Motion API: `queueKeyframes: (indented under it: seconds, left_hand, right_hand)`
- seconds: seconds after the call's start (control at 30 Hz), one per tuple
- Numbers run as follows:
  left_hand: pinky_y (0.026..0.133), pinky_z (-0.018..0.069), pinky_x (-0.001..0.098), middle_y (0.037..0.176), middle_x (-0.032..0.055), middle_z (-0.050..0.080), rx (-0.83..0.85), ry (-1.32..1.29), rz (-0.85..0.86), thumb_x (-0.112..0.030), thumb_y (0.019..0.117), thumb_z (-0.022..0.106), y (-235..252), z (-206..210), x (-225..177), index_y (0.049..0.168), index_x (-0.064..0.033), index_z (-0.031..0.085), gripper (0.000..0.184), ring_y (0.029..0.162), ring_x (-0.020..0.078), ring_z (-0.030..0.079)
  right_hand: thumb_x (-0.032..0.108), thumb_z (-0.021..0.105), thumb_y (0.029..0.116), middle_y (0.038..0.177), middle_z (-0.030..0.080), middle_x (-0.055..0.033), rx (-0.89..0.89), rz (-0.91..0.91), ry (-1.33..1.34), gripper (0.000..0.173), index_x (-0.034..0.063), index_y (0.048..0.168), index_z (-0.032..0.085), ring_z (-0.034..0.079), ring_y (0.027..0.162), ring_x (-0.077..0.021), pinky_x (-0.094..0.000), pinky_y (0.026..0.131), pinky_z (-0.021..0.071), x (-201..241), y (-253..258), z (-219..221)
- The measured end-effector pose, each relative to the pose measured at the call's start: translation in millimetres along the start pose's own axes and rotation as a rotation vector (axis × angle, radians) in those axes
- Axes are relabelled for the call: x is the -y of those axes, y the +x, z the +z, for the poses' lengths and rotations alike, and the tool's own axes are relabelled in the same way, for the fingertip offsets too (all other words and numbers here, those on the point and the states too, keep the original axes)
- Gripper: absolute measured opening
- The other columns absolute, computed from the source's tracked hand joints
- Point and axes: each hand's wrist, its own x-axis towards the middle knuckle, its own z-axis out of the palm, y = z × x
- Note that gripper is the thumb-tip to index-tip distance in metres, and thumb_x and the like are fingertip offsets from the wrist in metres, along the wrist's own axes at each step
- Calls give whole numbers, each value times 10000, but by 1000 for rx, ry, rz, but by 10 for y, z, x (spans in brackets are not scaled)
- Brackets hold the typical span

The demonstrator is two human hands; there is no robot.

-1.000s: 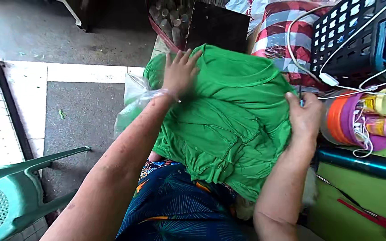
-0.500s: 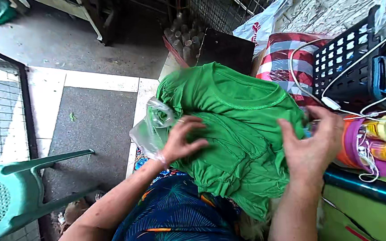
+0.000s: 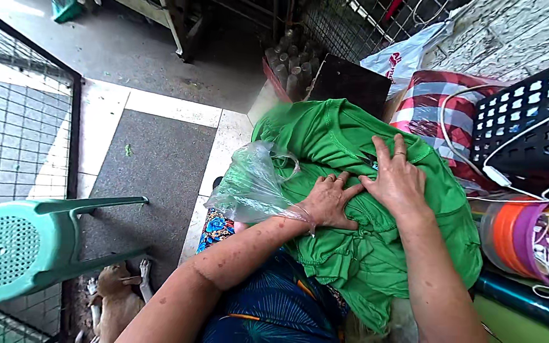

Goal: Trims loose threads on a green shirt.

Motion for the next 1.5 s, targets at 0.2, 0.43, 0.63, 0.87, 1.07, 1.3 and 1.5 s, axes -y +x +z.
queueKeyframes:
  seconds: [0.2,0.43,0.63,0.87,1.07,1.3,1.5]
  left_hand:
    - [881,508,606,1276,248,625,-22,-17,-19,-403,877,734,140,-136,93,1445,-42,517,707,1106,415,647]
    - [781,515,628,920,209,696,202,122,-136,-284,830,827,-556,-663,402,1080,8,710,402,902,411,676]
    - [798,501,623,881,206,703,317,534,-351,-278,773,841,-1198,-957,1530,874,17,706,340,910,429,684]
    - [964,433,608,1119,199,699,331,563,-466,-117,785,820,-1174,-697,1822,998,9,743,259,1134,416,618]
    - [974,462,654,1220,288,646,35,199,-291,-136,990,635,-578,-621,1224,1168,20,712,248,1197,490,591]
    - [1111,392,595,1404,297,554,-68,-31,-63,-239,1113,394,670,12,981,1438,32,516,441,1332,455,526]
    - [1028,414,669,1282,303,635,114,52,-223,-464,1123,238,769,-33,1064,1334,25,611,650,1252,478,585]
  right_hand:
    - [48,657,929,1388,540,-362,-40,54,-10,479,34,1402,583,648,988,-588,-723,740,485,-104,243,99]
    - [58,604,947,1235,631,-360,-102,161,102,453,35,1399,579,623,1074,-600,-767,807,444,-453,537,42]
    - [116,625,968,1227,650,-337,-45,255,161,454,78,1417,569,610,1155,-562,-755,894,424,-591,737,-17]
    - [198,695,957,1223,656,-325,7,249,206,455,96,1390,598,589,1192,-556,-753,955,403,-696,888,25]
    - [200,745,932,1235,646,-336,66,186,278,456,72,1352,624,582,1199,-560,-771,967,392,-806,1023,60]
    - [187,734,935,1219,672,-298,34,171,296,455,88,1365,627,607,1173,-537,-750,958,407,-673,861,96]
    - [170,701,953,1195,686,-274,26,180,301,416,109,1358,631,635,1142,-497,-704,931,443,-638,810,128]
